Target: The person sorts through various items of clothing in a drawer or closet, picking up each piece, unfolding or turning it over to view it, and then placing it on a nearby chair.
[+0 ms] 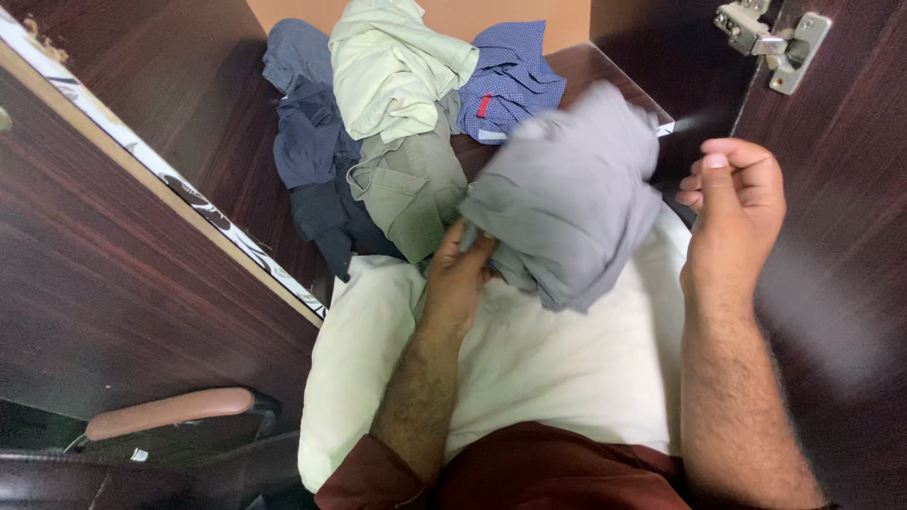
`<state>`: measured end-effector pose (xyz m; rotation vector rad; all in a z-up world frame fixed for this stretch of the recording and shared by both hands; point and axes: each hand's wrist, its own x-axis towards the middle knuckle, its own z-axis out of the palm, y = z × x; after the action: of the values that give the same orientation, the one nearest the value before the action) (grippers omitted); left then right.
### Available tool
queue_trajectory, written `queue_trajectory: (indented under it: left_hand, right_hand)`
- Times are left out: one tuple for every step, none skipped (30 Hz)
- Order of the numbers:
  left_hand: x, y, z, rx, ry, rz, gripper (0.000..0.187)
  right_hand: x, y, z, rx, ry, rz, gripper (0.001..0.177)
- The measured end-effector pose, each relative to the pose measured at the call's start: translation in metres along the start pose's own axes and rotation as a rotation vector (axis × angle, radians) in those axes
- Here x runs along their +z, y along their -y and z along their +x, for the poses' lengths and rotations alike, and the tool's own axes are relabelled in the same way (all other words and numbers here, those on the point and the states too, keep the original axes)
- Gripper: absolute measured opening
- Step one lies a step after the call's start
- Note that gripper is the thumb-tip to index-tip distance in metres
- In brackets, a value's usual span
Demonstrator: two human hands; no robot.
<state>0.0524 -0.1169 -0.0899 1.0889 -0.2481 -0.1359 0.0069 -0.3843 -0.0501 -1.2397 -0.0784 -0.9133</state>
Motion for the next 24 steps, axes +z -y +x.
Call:
queue_trajectory:
  left_hand:
    - [-0.004,-0.002,-0.002,0.003,-0.004,0.001,0.042]
    - [-0.009,-0.003,-0.005,0.044,0.030,-0.135,0.040]
    - [-0.014,-0.003,-0.007,0.089,0.067,-0.269,0.039]
    - [-0.018,0.000,-0.007,0.094,0.066,-0.268,0.039]
    - [-0.021,0.003,-0.008,0.076,0.060,-0.168,0.046]
    - [-0.024,0.007,-0.010,0.057,0.053,-0.068,0.055]
    - [-0.026,0.010,-0.016,0.062,0.048,-0.067,0.055]
    - [-0.027,0.013,-0.023,0.036,0.015,0.033,0.055]
    - [-0.029,0.013,-0.028,0.009,-0.016,0.133,0.056]
    - [-0.031,0.010,-0.031,0.015,-0.019,0.135,0.056]
    - [-0.032,0.007,-0.036,0.050,-0.089,0.329,0.052]
    - [-0.032,0.004,-0.039,0.084,-0.159,0.524,0.049]
    - [-0.033,0.001,-0.043,0.081,-0.162,0.519,0.049]
    - [-0.035,-0.003,-0.046,0.079,-0.172,0.544,0.055]
    - [-0.038,-0.007,-0.048,0.079,-0.182,0.568,0.061]
    - [-0.043,-0.009,-0.049,0.078,-0.184,0.564,0.061]
    - [-0.047,-0.011,-0.049,0.131,-0.146,0.521,0.060]
    - [-0.052,-0.011,-0.050,0.184,-0.108,0.478,0.060]
    - [-0.056,-0.011,-0.050,0.185,-0.114,0.473,0.060]
    - [-0.060,-0.012,-0.051,0.391,-0.238,0.485,0.049]
    - [-0.063,-0.016,-0.051,0.602,-0.358,0.495,0.038]
    - [-0.065,-0.022,-0.052,0.607,-0.360,0.493,0.038]
    - [-0.065,-0.030,-0.055,0.608,-0.347,0.381,0.030]
    - [-0.061,-0.038,-0.057,0.607,-0.333,0.268,0.021]
  right_hand:
    - [0.000,-0.004,0.001,0.049,-0.073,0.015,0.013]
    - [0.005,-0.007,-0.003,0.051,-0.070,0.017,0.013]
    - [0.013,-0.007,-0.004,0.063,-0.056,0.016,0.014]
    - [0.026,-0.008,-0.008,0.082,-0.037,0.015,0.016]
    - [0.044,-0.008,-0.009,0.117,-0.016,0.022,0.018]
    - [0.059,-0.006,-0.015,0.139,0.004,0.029,0.020]
    - [0.076,-0.005,-0.020,0.188,0.027,0.044,0.022]
    - [0.090,-0.003,-0.025,0.238,0.044,0.063,0.024]
    - [0.101,-0.001,-0.030,0.285,0.059,0.085,0.026]
    - [0.110,0.000,-0.032,0.329,0.069,0.108,0.029]
    - [0.112,0.002,-0.035,0.377,0.071,0.127,0.031]
    - [0.113,0.002,-0.039,0.410,0.069,0.142,0.033]
    - [0.111,0.003,-0.038,0.450,0.069,0.167,0.036]
    - [0.108,0.002,-0.040,0.477,0.070,0.179,0.038]
    - [0.105,0.002,-0.042,0.493,0.071,0.188,0.041]
    - [0.102,0.002,-0.045,0.507,0.073,0.193,0.043]
    - [0.099,0.002,-0.047,0.521,0.074,0.200,0.046]
    - [0.093,0.004,-0.051,0.513,0.075,0.187,0.048]
    - [0.089,0.005,-0.055,0.502,0.076,0.171,0.050]
    - [0.084,0.007,-0.061,0.481,0.077,0.142,0.053]
    - [0.083,0.010,-0.064,0.338,0.125,0.054,0.055]
    - [0.082,0.013,-0.066,0.151,0.182,-0.070,0.058]
    - [0.081,0.018,-0.066,-0.087,0.233,-0.225,0.058]
    - [0.080,0.023,-0.066,-0.088,0.233,-0.224,0.058]
